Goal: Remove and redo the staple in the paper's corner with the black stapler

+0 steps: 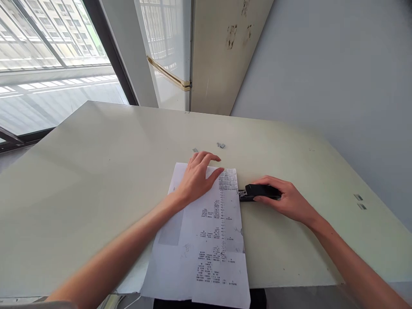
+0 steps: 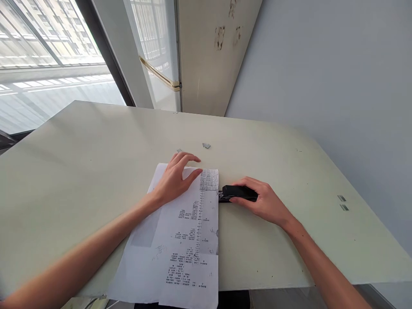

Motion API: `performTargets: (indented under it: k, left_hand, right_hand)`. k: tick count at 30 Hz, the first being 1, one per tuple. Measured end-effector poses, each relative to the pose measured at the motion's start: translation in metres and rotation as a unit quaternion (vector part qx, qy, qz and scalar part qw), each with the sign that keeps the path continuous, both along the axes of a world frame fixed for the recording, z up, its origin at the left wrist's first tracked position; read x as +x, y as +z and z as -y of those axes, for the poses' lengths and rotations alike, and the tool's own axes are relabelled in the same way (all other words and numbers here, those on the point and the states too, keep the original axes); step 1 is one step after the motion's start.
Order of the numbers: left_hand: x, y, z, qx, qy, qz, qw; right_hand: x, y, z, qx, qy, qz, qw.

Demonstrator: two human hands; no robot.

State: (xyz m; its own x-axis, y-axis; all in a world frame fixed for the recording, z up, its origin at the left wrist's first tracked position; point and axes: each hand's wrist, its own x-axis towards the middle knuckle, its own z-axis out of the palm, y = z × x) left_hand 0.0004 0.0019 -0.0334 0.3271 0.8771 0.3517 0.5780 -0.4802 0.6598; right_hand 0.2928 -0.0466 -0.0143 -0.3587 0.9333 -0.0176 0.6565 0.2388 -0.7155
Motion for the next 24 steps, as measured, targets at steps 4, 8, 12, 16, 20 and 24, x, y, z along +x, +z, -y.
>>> performTargets:
  k: [4,8,12,16,20,24]
  left_hand:
    - [-0.017,0.006,0.016,0.003,-0.187,-0.045,0.981]
    - [-0.019,-0.001,0.031,0.006,-0.271,-0.109,0.956]
    - [-0.009,-0.009,0.039,0.014,-0.292,-0.116,0.949]
    - [-0.002,-0.011,0.042,0.022,-0.283,-0.131,0.950]
    - [-0.001,-0.012,0.044,0.031,-0.282,-0.156,0.946]
    - [-0.001,-0.013,0.046,0.029,-0.277,-0.157,0.948]
  right_hand:
    - [-0.002,0.002,0.001,0.007,0.001,0.008,1.000]
    - [-0.003,0.005,0.001,0.009,0.002,0.012,1.000]
    - [-0.003,0.004,0.001,0.015,0.003,0.019,1.000]
    - [-0.004,0.003,0.000,0.016,-0.001,0.027,1.000]
    - [-0.005,0.005,0.001,0.020,-0.001,0.033,0.999]
    - [-0.008,0.011,0.002,0.016,-0.013,0.034,0.999]
